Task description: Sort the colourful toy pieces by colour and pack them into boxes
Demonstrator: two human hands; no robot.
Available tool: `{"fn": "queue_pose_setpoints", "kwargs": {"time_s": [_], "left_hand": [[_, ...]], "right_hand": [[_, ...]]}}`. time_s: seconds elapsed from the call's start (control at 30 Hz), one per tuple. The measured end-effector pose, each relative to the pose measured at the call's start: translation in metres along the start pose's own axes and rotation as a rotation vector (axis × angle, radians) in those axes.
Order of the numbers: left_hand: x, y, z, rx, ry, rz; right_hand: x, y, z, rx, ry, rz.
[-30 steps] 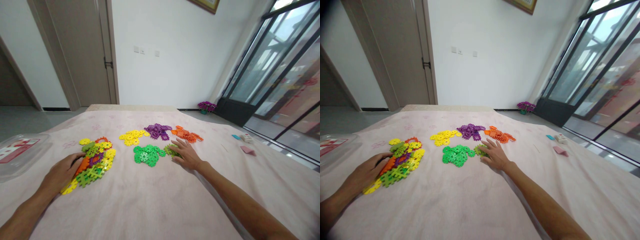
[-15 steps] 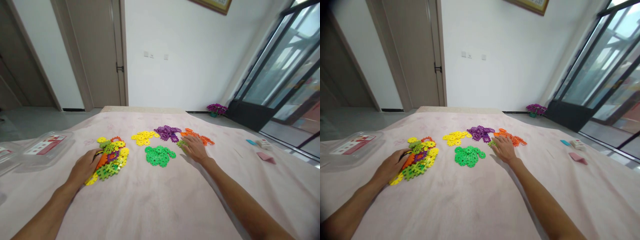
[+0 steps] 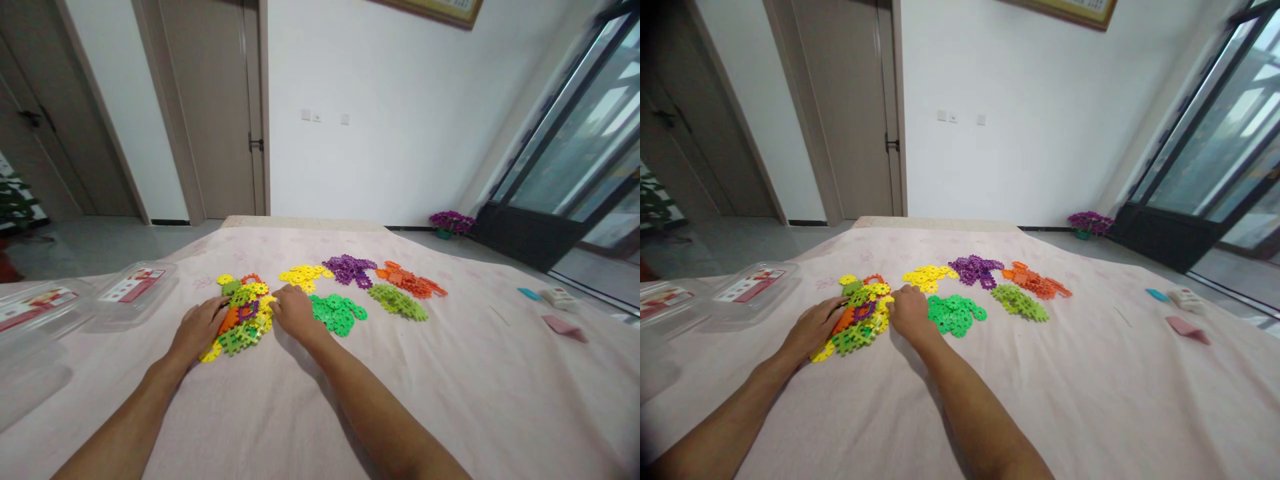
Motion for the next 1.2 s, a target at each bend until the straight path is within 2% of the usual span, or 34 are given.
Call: {"fn": "queue_pose_setpoints", "kwargs": {"time_s": [0.13,0.23,0.33,0.47,0.6,0.67,0.73,0.8,0.97,1.07,1.2], "left_hand": [[-0.001,0.001,0.000,0.007,0.023,0.007],[-0.002,0.001,0.000,0.001,0.038,0.002],[-0.002,0.000,0.000,-0.006,0.036,0.008],[-0.001,-0.002,0.001,-0.010,0.030,0.024],[-0.001,-0.001,0.001,-0.012,0.026,0.041],[-0.001,0.000,0.001,-0.011,0.023,0.048],[-0.002,0.000,0.001,-0.011,0.027,0.049],[-0.002,0.001,0.001,-0.010,0.034,0.047],[-0.001,-0.001,0.000,-0.005,0.030,0.045],[0.000,-0.002,0.000,-0.007,0.030,0.045],[0.000,-0.003,0.000,-0.008,0.033,0.039]], "right_hand": [[0.016,0.002,-0.011,0.081,-0.014,0.011],[0.019,0.010,-0.009,0.147,0.065,-0.101],[0.024,0.019,-0.009,0.211,0.066,-0.236],[0.025,0.043,-0.016,0.343,0.073,-0.351],[0.021,0.073,-0.023,0.494,0.159,-0.503],[0.021,0.076,-0.022,0.518,0.195,-0.552],[0.023,0.068,-0.021,0.477,0.180,-0.547],[0.025,0.050,-0.019,0.378,0.128,-0.498],[0.025,0.008,-0.012,0.155,0.005,-0.211],[0.024,0.000,-0.013,0.126,-0.032,-0.101],[0.029,0.004,-0.016,0.189,-0.065,-0.139]]}}
Point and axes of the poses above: each hand's wrist, its own z-axis away from the middle knuckle, its own x-axis out of the palm, y = z × x, the point moved 8 cm from there along -z, towards the middle knuckle, and after that the axes turned 15 degrees about z, right-handed, at the moved point
